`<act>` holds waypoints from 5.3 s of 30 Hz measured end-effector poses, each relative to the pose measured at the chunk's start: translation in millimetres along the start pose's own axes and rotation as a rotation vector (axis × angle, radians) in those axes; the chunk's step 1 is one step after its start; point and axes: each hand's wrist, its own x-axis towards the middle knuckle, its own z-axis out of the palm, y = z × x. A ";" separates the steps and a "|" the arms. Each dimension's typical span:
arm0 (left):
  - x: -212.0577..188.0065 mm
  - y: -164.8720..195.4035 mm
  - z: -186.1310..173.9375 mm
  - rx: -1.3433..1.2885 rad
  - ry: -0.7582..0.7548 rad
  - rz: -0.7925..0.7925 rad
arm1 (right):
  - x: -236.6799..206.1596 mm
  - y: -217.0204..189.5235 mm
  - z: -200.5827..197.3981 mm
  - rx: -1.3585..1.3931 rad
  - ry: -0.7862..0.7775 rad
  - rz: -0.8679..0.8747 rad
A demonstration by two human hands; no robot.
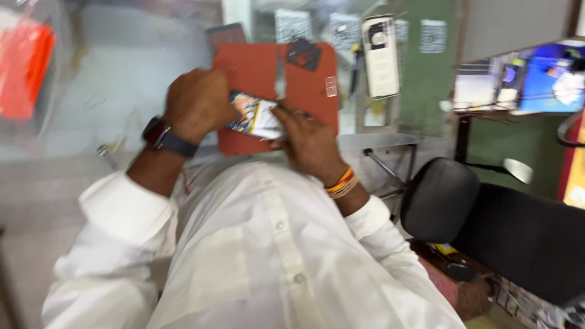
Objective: The person holds a disassembled smartphone and uses a metal prying tool to carefully separate the screen assembly from the phone body. They repeatedly lift and lower the screen, inspecting the internal components and connectors while working at a glass-topped workbench.
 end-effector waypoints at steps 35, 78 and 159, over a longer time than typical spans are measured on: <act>-9.0 13.5 25.9 -0.014 0.197 -0.206 | -4.7 44.1 -42.4 -0.112 0.189 0.243; -20.2 -6.6 23.7 -0.192 0.060 -0.321 | -8.5 -39.1 -132.2 0.586 0.085 -0.330; -5.1 7.2 45.5 -0.289 0.243 -0.347 | 23.8 51.5 -30.1 -0.061 0.043 -0.243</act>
